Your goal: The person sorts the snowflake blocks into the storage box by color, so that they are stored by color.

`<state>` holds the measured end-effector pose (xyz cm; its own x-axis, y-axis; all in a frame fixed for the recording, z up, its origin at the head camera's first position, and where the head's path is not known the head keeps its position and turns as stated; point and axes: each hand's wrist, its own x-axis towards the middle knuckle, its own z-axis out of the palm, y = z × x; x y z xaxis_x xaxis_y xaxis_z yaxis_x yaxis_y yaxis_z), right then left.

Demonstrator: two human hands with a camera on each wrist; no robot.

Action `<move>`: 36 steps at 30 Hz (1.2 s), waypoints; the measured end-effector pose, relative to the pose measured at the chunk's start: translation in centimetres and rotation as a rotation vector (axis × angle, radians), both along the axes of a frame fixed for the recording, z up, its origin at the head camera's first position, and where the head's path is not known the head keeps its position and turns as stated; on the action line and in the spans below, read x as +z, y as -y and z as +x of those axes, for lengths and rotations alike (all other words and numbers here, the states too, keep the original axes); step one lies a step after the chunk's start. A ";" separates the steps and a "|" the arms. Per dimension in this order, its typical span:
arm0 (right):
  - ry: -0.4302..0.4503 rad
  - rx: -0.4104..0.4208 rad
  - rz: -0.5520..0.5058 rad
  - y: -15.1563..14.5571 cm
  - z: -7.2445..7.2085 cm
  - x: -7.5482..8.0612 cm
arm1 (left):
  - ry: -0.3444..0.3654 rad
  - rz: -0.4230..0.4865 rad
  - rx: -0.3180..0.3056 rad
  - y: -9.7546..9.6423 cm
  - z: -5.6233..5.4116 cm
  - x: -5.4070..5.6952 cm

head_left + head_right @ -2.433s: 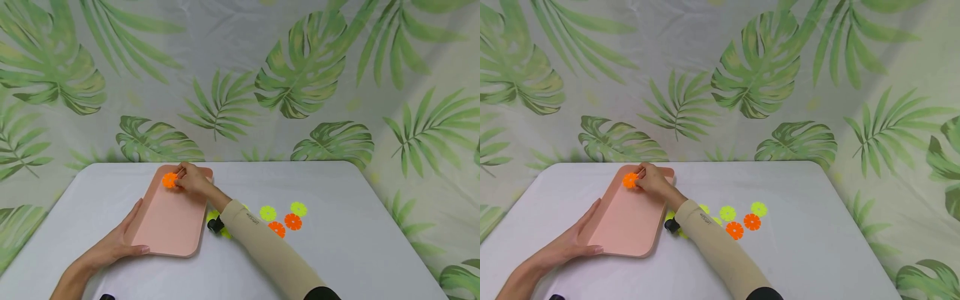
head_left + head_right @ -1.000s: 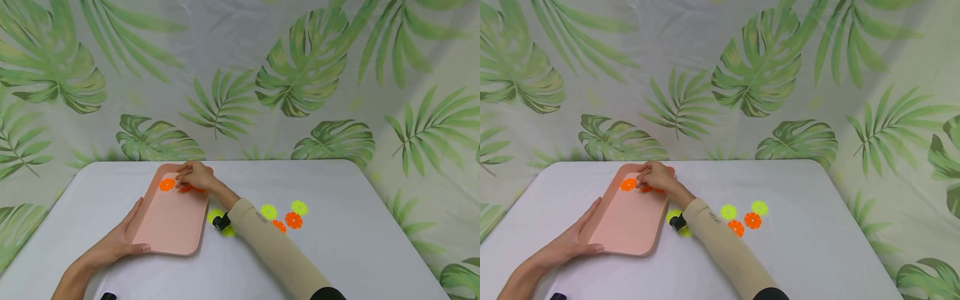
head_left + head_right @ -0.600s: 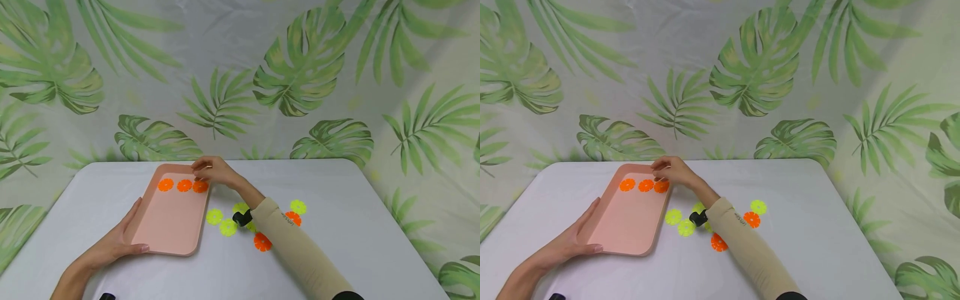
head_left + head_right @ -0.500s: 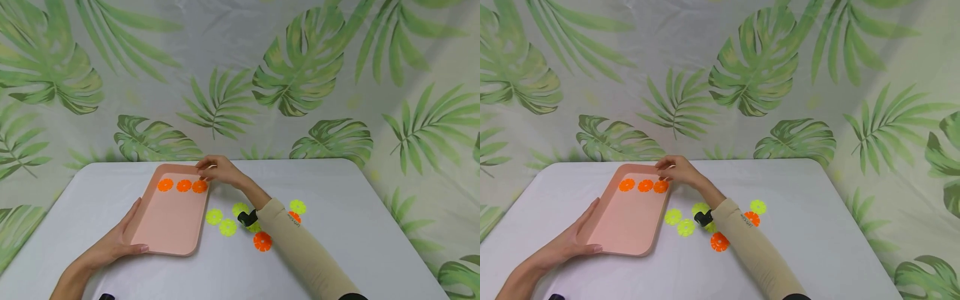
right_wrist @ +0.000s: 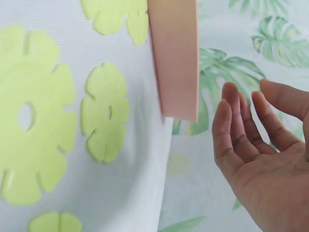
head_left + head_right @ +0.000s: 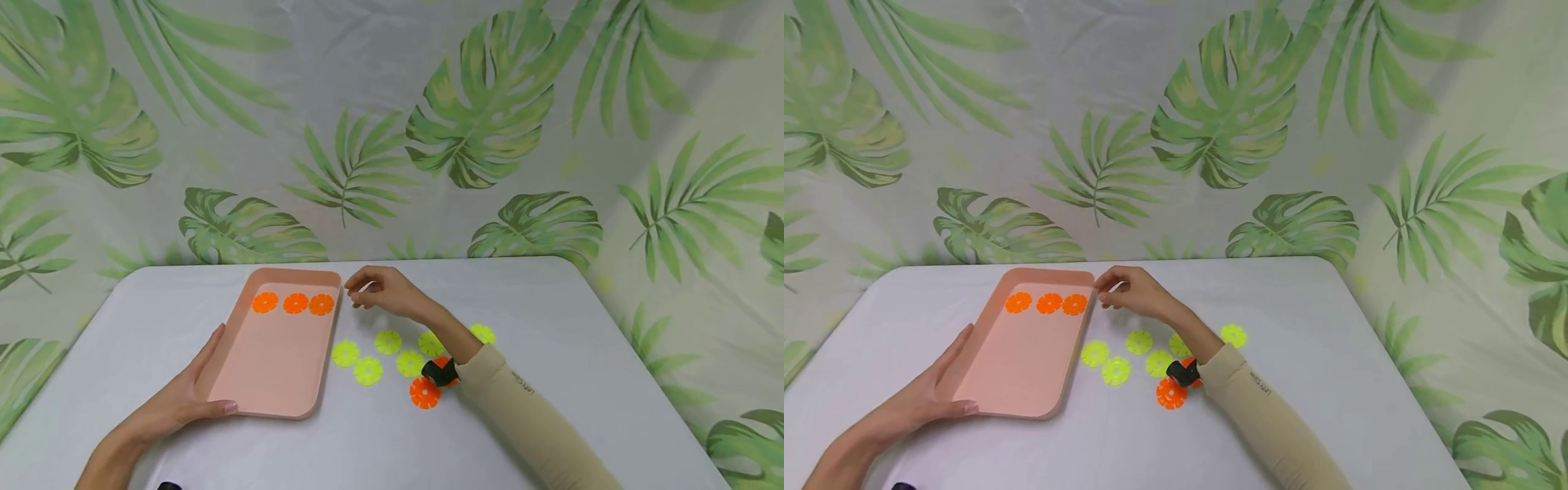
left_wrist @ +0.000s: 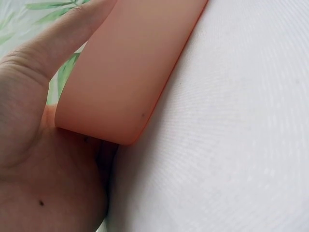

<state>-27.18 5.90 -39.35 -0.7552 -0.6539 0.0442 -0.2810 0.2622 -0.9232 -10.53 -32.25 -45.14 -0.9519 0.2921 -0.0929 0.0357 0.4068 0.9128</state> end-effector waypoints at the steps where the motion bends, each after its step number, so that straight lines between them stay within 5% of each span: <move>1: -0.006 0.001 0.004 -0.3 0.2 0.0 | 0.004 0.004 0.001 0.0 0.0 0.0; 22: -0.033 -0.001 0.061 -5.7 3.6 -0.3 | 0.012 0.063 -0.020 0.2 -0.1 -0.3; 36: -0.054 -0.003 0.127 -8.6 5.2 -1.0 | -0.009 0.026 -0.013 0.3 -0.2 -0.5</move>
<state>-22.01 14.52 -40.34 -0.7560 -0.6546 0.0016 -0.3283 0.3770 -0.8660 -10.73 -32.54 -45.63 -0.9487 0.3068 -0.0763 0.0493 0.3820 0.9228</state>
